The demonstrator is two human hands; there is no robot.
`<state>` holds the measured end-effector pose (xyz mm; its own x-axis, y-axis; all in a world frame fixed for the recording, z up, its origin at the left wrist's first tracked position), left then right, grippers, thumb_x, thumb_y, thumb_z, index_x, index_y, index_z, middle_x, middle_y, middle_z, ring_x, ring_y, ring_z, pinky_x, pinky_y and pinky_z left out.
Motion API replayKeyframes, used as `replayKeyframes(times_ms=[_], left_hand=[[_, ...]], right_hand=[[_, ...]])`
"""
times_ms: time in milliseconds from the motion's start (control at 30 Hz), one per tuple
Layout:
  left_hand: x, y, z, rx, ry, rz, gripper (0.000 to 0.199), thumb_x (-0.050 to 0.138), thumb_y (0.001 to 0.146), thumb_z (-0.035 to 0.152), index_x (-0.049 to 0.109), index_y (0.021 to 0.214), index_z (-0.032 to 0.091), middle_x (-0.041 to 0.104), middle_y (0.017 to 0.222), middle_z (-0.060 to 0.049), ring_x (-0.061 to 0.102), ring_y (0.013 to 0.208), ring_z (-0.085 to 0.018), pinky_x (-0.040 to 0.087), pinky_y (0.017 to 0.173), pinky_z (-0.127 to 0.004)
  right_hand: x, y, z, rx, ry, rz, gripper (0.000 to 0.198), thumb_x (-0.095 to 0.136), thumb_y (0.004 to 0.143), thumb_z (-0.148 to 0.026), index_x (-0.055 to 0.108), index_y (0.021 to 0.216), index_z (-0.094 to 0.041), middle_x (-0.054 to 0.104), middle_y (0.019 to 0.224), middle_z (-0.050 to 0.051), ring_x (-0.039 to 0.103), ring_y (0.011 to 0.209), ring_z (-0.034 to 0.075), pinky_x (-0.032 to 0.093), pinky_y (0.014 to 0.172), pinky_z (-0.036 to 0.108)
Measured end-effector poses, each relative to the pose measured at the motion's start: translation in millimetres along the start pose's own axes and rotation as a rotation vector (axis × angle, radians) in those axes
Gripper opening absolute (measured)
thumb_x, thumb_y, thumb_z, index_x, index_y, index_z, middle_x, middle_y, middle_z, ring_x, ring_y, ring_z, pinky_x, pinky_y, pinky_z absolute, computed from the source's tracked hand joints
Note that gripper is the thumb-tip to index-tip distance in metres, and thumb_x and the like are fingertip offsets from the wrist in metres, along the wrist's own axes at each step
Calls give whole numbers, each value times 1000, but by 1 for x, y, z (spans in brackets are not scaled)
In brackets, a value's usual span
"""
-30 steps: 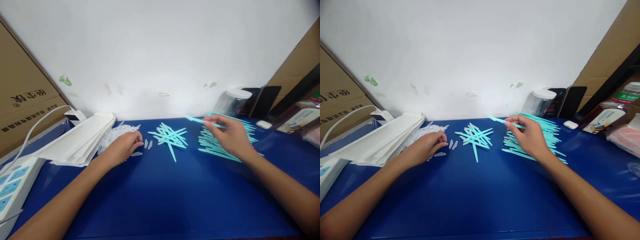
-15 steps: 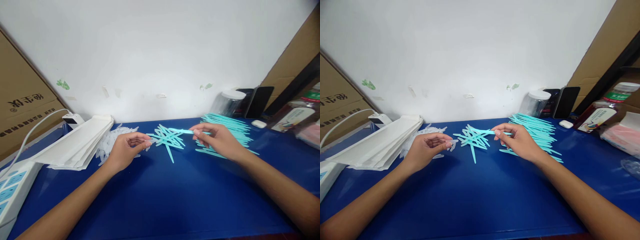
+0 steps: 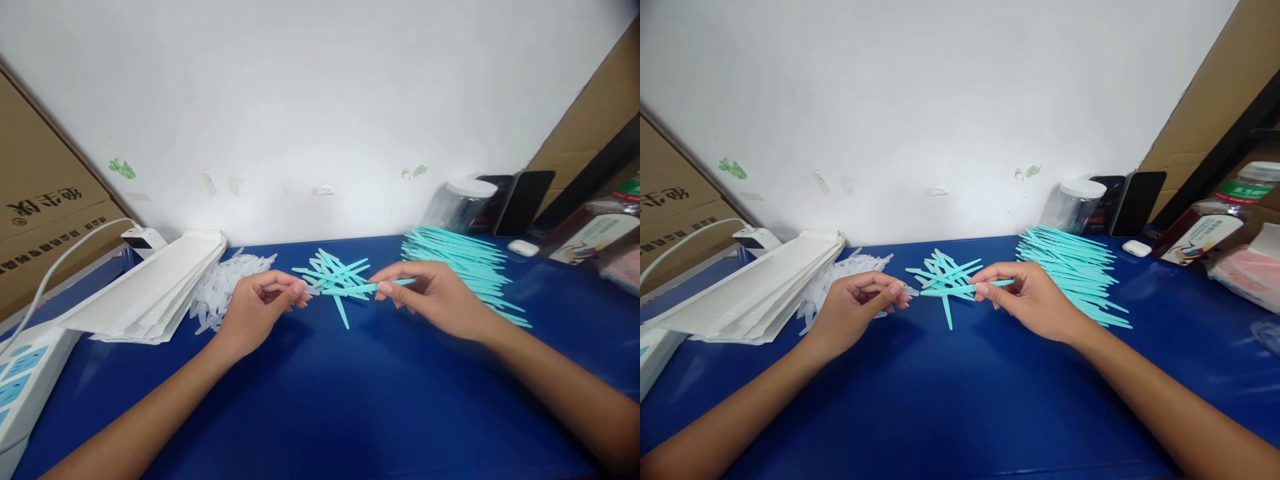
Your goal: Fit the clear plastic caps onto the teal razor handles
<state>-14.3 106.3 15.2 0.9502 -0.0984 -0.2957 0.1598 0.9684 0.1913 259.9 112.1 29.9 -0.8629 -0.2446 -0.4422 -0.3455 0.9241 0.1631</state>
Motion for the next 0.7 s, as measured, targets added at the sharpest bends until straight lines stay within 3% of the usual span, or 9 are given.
replayKeyframes(times_ms=[300, 533, 700], left_hand=[[14, -5, -2, -56, -38, -85, 29, 75, 97, 48, 79, 103, 19, 85, 93, -8, 80, 77, -22, 61, 62, -28], [25, -12, -7, -99, -102, -162, 29, 75, 97, 49, 79, 103, 20, 85, 99, -9, 81, 82, -22, 61, 62, -26], [29, -14, -6, -73, -7, -195, 29, 71, 100, 50, 79, 104, 23, 84, 94, -6, 80, 80, -21, 61, 65, -28]], right_hand=[[7, -3, -3, -13, 16, -6, 34, 77, 91, -56, 85, 99, -24, 82, 93, 9, 74, 75, 22, 61, 60, 31], [20, -7, -1, 60, 84, -27, 26, 84, 86, -50, 85, 93, -25, 80, 84, 5, 66, 55, 15, 52, 47, 27], [35, -14, 5, 132, 153, -140, 28, 81, 90, -51, 83, 98, -24, 79, 74, 3, 66, 53, 16, 52, 51, 28]])
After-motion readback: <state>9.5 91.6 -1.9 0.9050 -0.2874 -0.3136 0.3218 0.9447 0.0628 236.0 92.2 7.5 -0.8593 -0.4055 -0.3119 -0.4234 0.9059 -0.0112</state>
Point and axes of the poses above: each hand's wrist, its own y-axis towards the middle knuckle, its own x-axis out of the palm, z = x × y, the point moved 8 cm from there along y, towards the middle knuckle
